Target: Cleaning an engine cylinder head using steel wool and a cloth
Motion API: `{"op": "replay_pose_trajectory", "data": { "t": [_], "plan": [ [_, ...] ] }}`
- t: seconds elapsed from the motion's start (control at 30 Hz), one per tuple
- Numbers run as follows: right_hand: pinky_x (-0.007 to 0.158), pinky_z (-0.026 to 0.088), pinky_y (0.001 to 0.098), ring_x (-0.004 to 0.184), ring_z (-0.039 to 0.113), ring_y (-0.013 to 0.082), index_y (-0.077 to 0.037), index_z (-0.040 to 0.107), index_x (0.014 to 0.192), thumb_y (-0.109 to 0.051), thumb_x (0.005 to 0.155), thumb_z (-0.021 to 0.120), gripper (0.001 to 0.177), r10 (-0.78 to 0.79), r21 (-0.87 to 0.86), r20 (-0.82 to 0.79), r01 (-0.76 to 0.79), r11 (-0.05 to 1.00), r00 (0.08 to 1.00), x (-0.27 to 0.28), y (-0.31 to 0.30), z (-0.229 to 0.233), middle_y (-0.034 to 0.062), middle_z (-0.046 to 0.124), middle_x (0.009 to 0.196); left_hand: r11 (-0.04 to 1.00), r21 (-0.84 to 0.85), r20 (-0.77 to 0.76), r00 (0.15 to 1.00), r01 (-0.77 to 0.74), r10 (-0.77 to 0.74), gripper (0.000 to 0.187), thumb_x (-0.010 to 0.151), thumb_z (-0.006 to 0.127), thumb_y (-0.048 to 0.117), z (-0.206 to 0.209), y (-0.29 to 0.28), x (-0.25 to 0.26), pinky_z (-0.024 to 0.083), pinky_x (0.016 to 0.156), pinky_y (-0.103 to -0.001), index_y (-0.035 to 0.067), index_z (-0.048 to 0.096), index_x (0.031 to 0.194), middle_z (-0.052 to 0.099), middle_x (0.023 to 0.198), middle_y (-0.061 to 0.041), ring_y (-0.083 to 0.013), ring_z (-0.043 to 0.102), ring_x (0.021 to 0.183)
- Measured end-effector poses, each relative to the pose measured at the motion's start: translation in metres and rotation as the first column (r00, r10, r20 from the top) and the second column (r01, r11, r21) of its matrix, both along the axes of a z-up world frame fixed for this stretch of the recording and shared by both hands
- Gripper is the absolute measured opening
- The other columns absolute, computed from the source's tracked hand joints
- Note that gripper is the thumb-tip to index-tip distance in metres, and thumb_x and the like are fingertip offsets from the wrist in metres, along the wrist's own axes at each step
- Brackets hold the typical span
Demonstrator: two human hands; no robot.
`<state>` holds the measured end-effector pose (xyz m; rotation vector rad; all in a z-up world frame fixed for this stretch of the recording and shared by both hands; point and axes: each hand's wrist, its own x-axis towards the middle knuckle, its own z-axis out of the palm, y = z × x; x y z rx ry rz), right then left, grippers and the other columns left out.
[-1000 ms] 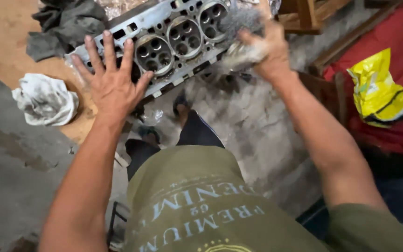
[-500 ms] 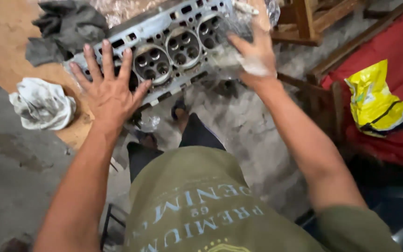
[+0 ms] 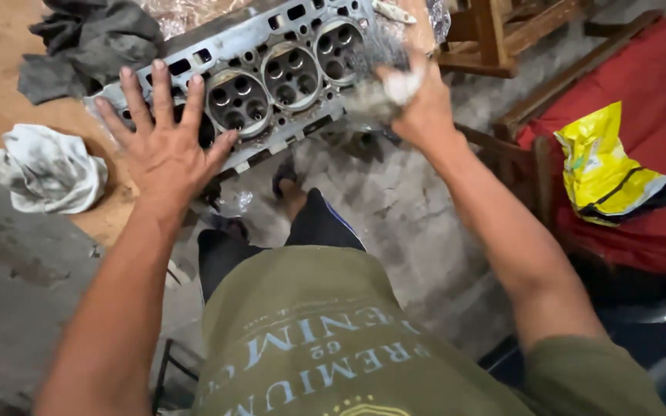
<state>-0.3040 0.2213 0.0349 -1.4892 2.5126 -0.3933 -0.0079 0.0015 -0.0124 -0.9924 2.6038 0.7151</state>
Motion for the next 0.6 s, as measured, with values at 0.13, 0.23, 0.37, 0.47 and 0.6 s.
{"op": "replay_pose_trajectory", "data": {
  "t": [0.13, 0.23, 0.37, 0.47, 0.6],
  "plan": [
    [0.069, 0.061, 0.0346, 0.094, 0.07, 0.0268, -0.014, 0.038, 0.152, -0.003, 0.091, 0.064, 0.068, -0.72, 0.485, 0.487, 0.533, 0.693, 0.494, 0.007, -0.006, 0.064, 0.0144, 0.069, 0.129, 1.0, 0.009, 0.02, 1.0, -0.006, 0.006, 0.097, 0.083, 0.014, 0.094, -0.001, 0.001, 0.005, -0.019, 0.119, -0.065, 0.041, 0.009, 0.165, -0.015, 0.172, 0.003, -0.0296, -0.023, 0.154],
    [0.082, 0.056, 0.0512, 0.099, 0.064, 0.0465, -0.011, 0.039, 0.152, 0.0, 0.079, 0.069, 0.081, -0.211, 0.461, 0.159, 0.117, 0.88, 0.964, -0.023, -0.008, 0.073, 0.0228, 0.057, 0.128, 1.0, -0.028, 0.003, 1.0, 0.006, -0.006, 0.094, 0.085, 0.015, 0.092, -0.01, -0.001, 0.002, -0.019, 0.118, -0.065, 0.042, 0.01, 0.164, -0.013, 0.173, 0.002, -0.0307, -0.023, 0.154],
    [0.073, 0.052, 0.0434, 0.083, 0.071, 0.0425, 0.002, 0.075, 0.094, -0.021, 0.082, 0.052, 0.034, 0.185, 0.518, -0.148, -0.083, 0.851, 0.972, -0.105, -0.021, -0.104, 0.0229, 0.072, 0.072, 1.0, 0.008, -0.017, 1.0, -0.004, 0.005, 0.096, 0.084, 0.013, 0.093, -0.005, -0.001, 0.004, -0.019, 0.118, -0.066, 0.041, 0.011, 0.165, -0.012, 0.173, 0.001, -0.0319, -0.022, 0.154],
    [0.088, 0.051, 0.0512, 0.101, 0.06, 0.0508, -0.01, 0.063, 0.139, -0.003, 0.087, 0.073, 0.053, 0.224, -0.106, 0.001, -0.223, 0.969, 0.975, -0.058, -0.061, -0.02, 0.0295, 0.049, 0.125, 1.0, 0.018, -0.094, 0.995, -0.016, 0.018, 0.094, 0.087, 0.018, 0.089, 0.001, 0.001, 0.003, -0.014, 0.118, -0.07, 0.036, 0.019, 0.165, -0.004, 0.174, -0.004, -0.0364, -0.015, 0.155],
    [0.089, 0.058, 0.0549, 0.109, 0.066, 0.0511, -0.008, 0.064, 0.139, -0.012, 0.075, 0.073, 0.065, 0.237, 0.098, -0.011, -0.235, 0.967, 0.971, -0.057, 0.032, -0.029, 0.0284, 0.038, 0.151, 0.998, -0.058, -0.229, 0.973, 0.0, -0.013, 0.086, 0.097, 0.036, 0.075, -0.003, -0.002, 0.003, -0.004, 0.114, -0.078, 0.023, 0.038, 0.165, 0.012, 0.173, -0.017, -0.0457, -0.004, 0.153]
  ]
}}
